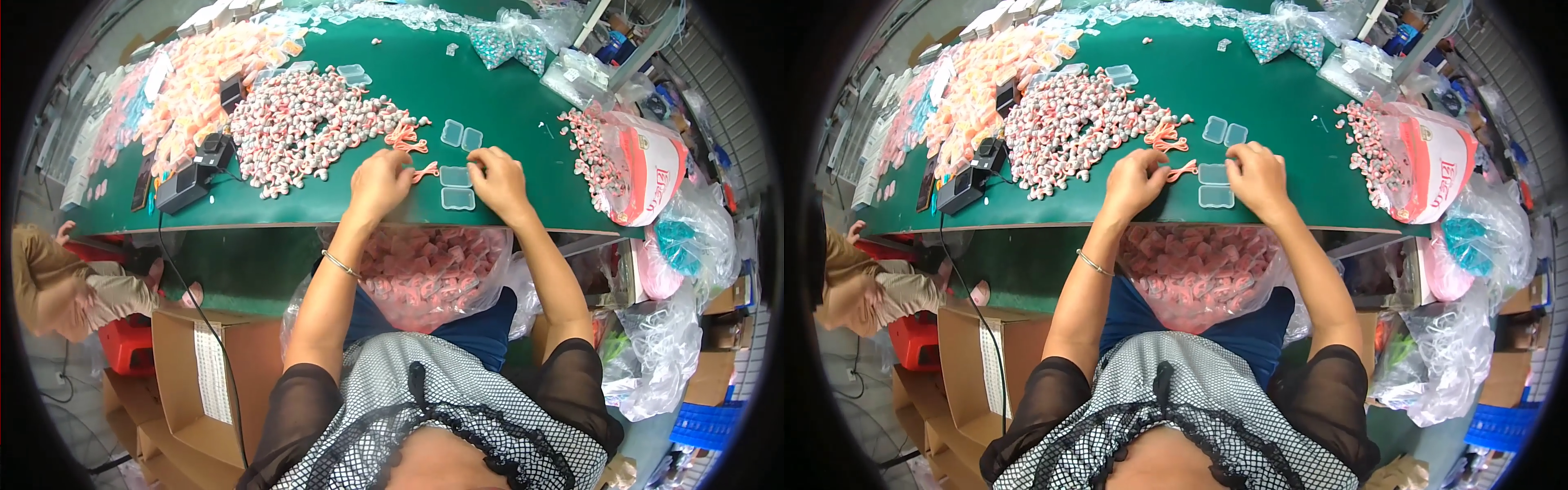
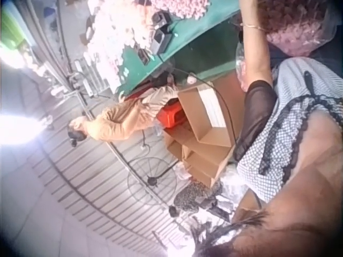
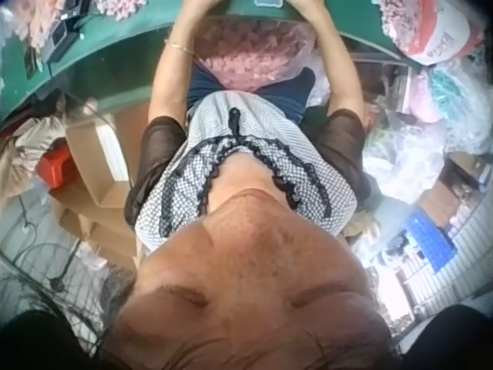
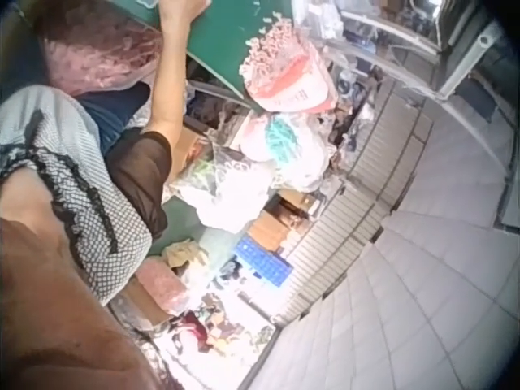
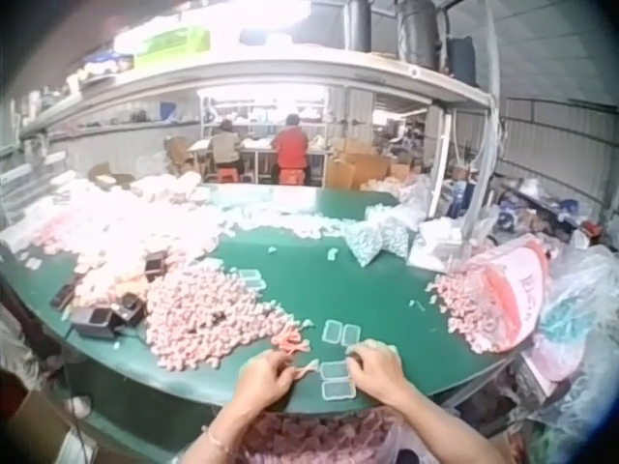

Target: Packing small pink items into clear plastic containers.

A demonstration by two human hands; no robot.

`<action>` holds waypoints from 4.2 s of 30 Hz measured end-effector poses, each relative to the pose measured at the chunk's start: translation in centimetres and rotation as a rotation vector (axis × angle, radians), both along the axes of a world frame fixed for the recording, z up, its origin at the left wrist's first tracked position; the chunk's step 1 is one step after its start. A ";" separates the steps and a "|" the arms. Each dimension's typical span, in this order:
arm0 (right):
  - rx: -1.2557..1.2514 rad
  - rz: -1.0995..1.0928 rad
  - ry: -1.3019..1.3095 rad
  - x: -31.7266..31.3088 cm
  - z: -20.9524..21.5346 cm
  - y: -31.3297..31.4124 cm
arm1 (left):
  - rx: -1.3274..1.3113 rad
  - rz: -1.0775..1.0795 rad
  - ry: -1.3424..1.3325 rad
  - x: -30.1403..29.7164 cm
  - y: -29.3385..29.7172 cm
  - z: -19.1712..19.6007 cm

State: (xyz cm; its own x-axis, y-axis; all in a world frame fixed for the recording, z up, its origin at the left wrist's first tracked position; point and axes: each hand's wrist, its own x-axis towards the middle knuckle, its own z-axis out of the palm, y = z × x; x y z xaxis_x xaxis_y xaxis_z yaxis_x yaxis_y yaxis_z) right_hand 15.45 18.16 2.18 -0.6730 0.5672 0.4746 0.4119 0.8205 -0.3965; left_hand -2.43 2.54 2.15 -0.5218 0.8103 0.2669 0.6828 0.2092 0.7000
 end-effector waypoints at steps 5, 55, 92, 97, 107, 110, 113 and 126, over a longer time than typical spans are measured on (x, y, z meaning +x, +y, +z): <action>-0.026 0.002 0.137 4.0 0.6 3.5 | 0.204 0.241 0.392 -3.8 -3.1 -1.1; -0.295 0.158 0.260 4.3 0.1 -3.1 | 0.340 -0.209 -0.645 4.6 -1.3 -2.1; -0.184 0.384 0.023 -2.2 2.5 0.8 | 0.220 -0.143 0.232 6.4 -0.7 -2.3; -0.273 0.281 0.119 1.2 1.2 -0.7 | 0.042 -0.185 0.159 5.1 -0.1 -1.1; 0.068 0.325 0.053 2.5 -0.3 -1.9 | 0.027 -0.178 0.069 5.1 0.3 -0.8; 0.154 0.354 0.046 2.9 -0.5 -2.0 | 0.053 -0.217 0.132 5.3 -0.1 -0.1; 0.252 0.385 0.053 3.1 -0.5 -2.4 | 0.058 -0.285 0.148 4.9 -0.2 -0.1; 0.385 0.297 -0.073 4.1 0.3 -4.0 | 0.022 -0.380 0.209 4.5 0.3 -0.2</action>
